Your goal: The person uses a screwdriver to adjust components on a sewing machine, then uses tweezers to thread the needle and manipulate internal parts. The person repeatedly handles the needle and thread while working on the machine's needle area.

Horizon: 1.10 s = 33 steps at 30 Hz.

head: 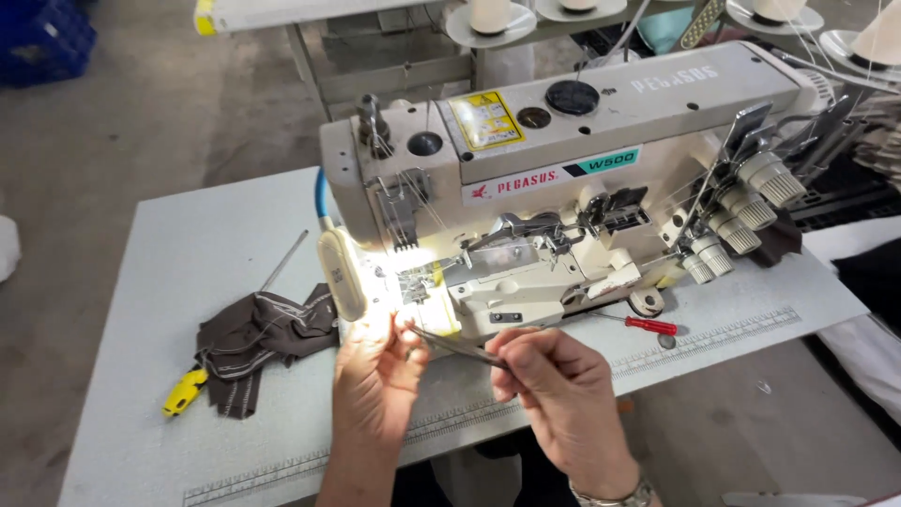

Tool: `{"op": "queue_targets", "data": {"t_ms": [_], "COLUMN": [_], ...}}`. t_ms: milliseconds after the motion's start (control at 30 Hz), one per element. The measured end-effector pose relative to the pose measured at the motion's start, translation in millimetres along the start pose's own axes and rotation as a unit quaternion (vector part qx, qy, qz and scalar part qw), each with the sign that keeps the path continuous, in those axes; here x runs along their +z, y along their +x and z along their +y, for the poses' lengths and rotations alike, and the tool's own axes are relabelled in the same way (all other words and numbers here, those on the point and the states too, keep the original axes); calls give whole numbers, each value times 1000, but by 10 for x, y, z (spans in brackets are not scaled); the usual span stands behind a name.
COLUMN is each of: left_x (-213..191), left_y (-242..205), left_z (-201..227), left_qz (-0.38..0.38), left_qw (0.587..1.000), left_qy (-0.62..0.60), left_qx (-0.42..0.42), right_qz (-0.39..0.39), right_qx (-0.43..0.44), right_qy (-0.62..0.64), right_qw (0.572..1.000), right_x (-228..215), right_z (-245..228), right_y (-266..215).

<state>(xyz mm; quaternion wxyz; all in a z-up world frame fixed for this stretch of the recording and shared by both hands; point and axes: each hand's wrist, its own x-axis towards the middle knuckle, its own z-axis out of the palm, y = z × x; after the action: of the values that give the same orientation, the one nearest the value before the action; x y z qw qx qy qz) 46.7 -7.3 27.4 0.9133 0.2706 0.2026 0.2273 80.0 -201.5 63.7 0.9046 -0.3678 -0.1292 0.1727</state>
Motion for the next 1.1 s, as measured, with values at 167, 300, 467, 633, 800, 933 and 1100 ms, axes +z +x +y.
{"op": "queue_targets", "data": {"t_ms": [167, 300, 467, 633, 800, 933, 1100], "left_x": [88, -57, 103, 5, -28, -6, 47], "left_y": [-31, 38, -89, -4, 119, 201, 208], "left_z": [26, -166, -62, -151, -232, -219, -222], "left_qz": [-38, -4, -23, -36, -77, -62, -20], "left_qw": [997, 992, 993, 998, 996, 989, 970], "left_qy": [-17, 44, 102, 29, -35, -111, -185], "left_qx": [65, 117, 63, 44, -12, -69, -155], "right_qz": [-3, 44, 74, -35, -147, -74, -98], "right_qx": [-131, -109, -59, -138, -242, -253, -323], "right_qy": [-396, -416, -394, -308, -430, -283, -234], "right_qw": [909, 902, 914, 941, 857, 922, 912], "right_x": [80, 13, 205, 211, 361, 410, 473], "right_z": [143, 205, 134, 265, 208, 335, 376], "right_y": [-23, -76, -60, 84, 163, 137, 187]}}
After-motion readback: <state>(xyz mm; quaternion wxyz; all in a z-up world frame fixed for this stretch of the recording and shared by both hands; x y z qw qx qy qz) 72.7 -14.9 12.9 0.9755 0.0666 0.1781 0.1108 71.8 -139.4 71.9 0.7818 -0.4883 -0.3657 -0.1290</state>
